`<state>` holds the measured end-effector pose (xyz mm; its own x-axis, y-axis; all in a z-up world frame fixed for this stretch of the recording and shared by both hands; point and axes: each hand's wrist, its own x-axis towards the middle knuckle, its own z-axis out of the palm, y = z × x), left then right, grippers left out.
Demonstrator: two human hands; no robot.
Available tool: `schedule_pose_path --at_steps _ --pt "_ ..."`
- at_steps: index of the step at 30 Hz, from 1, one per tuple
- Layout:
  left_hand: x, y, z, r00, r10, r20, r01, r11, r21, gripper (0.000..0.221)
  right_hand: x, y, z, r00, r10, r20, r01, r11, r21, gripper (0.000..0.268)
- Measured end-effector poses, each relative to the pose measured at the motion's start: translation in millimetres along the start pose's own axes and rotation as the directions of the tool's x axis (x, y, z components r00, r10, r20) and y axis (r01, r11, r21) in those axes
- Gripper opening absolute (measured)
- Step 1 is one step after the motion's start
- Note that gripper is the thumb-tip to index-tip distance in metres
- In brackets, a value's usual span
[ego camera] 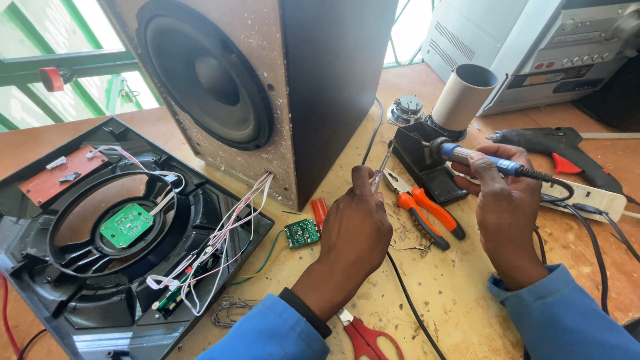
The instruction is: Repairing a speaker by soldering wires to a circuit board and securing components with a hot glue gun.
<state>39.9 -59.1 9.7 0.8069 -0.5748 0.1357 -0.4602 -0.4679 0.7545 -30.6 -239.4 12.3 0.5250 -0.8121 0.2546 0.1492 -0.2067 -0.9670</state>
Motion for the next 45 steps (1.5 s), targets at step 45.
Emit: schedule_pose_path --at_steps 45 --pt "9.1 -1.7 65.6 0.922 0.332 -0.198 -0.296 0.936 0.191 0.058 99.5 -27.7 -119.5 0.982 0.030 0.188 0.078 0.837 -0.541 0.020"
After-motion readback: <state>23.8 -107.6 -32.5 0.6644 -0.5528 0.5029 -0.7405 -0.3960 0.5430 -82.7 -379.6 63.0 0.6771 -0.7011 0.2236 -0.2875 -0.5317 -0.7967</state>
